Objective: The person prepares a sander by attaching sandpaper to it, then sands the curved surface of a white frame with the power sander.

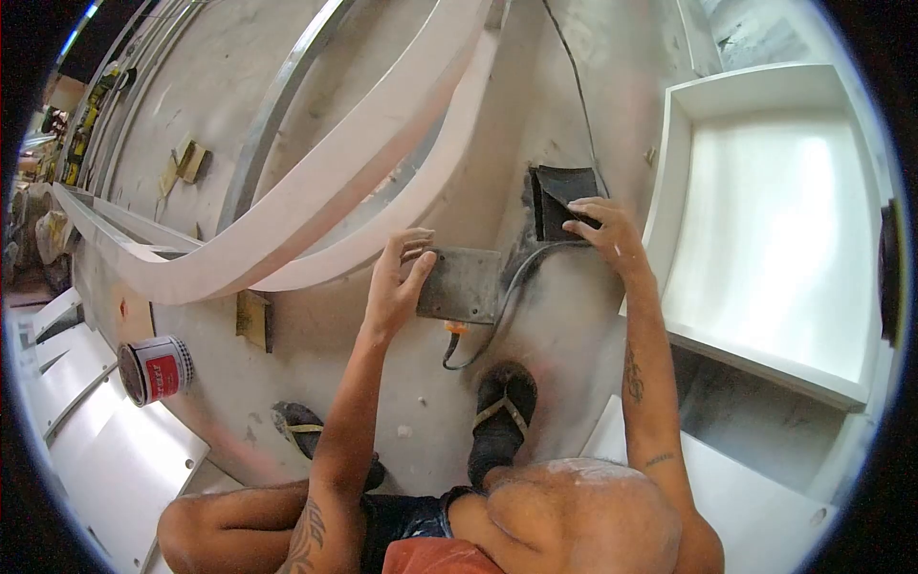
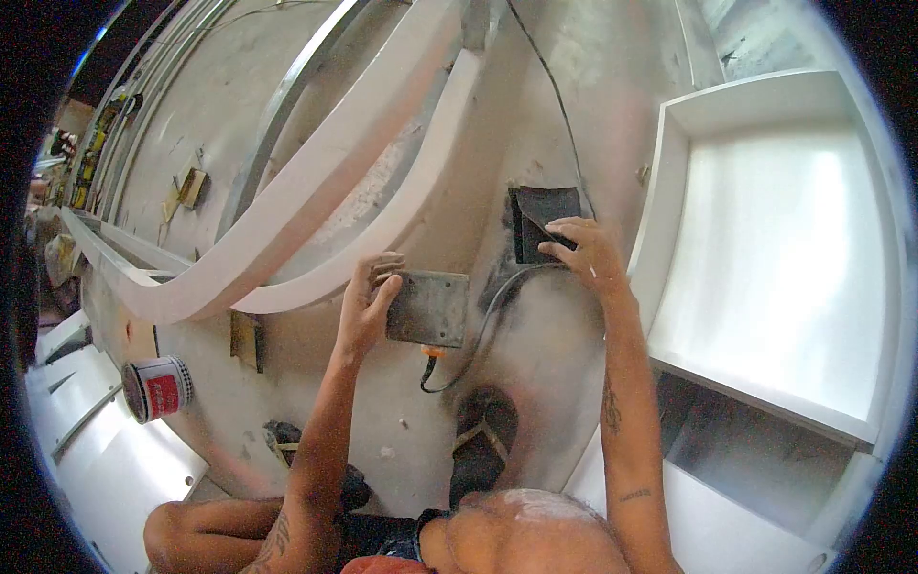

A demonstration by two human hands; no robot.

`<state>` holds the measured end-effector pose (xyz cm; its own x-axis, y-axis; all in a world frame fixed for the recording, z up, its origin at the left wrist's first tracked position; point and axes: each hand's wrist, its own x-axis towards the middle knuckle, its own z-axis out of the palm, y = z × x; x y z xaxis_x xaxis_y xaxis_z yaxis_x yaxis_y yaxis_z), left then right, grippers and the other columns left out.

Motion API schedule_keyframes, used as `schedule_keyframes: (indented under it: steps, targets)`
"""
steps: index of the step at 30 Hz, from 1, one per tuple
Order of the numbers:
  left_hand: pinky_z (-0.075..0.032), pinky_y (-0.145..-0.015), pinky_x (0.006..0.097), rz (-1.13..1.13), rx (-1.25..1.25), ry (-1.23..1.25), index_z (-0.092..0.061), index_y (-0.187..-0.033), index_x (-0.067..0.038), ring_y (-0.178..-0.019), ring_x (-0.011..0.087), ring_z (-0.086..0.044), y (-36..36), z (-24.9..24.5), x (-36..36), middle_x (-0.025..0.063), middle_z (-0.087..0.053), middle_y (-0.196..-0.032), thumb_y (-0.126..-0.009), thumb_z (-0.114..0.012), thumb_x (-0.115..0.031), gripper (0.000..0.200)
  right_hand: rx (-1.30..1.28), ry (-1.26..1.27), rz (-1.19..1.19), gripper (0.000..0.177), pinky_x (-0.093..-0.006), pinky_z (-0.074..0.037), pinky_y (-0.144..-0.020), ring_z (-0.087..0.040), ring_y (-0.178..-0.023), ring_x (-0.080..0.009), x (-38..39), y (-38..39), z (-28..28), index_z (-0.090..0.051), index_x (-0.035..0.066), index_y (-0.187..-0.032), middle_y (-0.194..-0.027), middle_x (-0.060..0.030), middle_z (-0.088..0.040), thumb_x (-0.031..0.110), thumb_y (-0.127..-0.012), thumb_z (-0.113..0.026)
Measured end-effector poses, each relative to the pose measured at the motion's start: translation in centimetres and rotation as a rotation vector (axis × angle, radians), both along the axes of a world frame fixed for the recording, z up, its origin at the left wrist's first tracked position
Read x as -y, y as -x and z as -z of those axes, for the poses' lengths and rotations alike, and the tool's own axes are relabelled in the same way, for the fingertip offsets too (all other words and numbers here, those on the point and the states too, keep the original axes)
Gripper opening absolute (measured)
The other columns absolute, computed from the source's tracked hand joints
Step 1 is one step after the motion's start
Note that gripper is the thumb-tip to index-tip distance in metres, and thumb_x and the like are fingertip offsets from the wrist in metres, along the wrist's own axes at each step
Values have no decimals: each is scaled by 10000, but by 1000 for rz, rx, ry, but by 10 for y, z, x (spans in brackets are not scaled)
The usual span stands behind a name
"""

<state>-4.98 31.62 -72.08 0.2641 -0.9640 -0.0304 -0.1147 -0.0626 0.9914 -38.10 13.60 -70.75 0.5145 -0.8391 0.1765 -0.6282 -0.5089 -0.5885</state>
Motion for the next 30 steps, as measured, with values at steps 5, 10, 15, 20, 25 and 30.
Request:
schedule_keyframes:
  steps: [5, 10, 15, 20, 25, 30]
  targets:
    - [-474, -1114, 420, 12, 79, -35, -572, -1365, -32, -1304, 292, -621, -4, -9, -4, 180, -661, -1364, -1003, -695, -127, 394, -119, 219, 284, 217, -432, -518, -981, -707, -1073, -351, -15, -11, -36, -759, 38, -1145, -1115, -159, -762, 136, -955, -722]
    - [-477, -1101, 414, 106, 524, 208, -603, -1327, -15, -1304, 295, -629, 25, -73, 18, 187, -664, -1366, -957, -725, -90, 397, -27, 31, -24, 283, -448, -511, -991, -687, -1087, -376, -43, -42, -124, -726, 54, -1219, -1133, -169, -731, 48, -937, -700]
    - [-524, -1035, 395, 261, 360, 155, -636, -1301, -8, -1195, 259, -683, 18, -77, 39, 155, -718, -1248, -948, -720, -47, 365, 21, -244, -371, 444, -451, -508, -1026, -656, -1163, -398, -43, -79, -140, -673, 56, -1312, -1255, -194, -691, 41, -873, -746]
    - [-540, -966, 333, 56, -297, 29, -644, -1282, 2, -1104, 150, -665, -7, -49, 46, 76, -723, -1162, -1006, -696, -58, 288, 605, -373, 131, 525, -451, -498, -1053, -643, -1227, -364, -29, -99, -73, -621, 23, -1356, -1336, -228, -648, 180, -898, -823]
    - [-538, -919, 321, 90, -199, 14, -657, -1240, 9, -1030, 151, -672, -7, -30, 57, 60, -717, -1148, -1029, -683, -82, 232, 531, -890, -185, 421, -358, -530, -964, -675, -1043, -206, -42, -104, -20, -669, -7, -1273, -1125, -126, -727, 255, -964, -785]
    - [-542, -867, 339, 14, 57, -35, -650, -1242, 7, -966, 171, -679, -2, -36, 54, 94, -734, -1080, -1028, -688, -127, 256, 419, -775, 106, 361, -318, -529, -892, -685, -956, -171, -59, -115, -12, -714, -39, -1170, -996, -114, -753, 251, -964, -777]
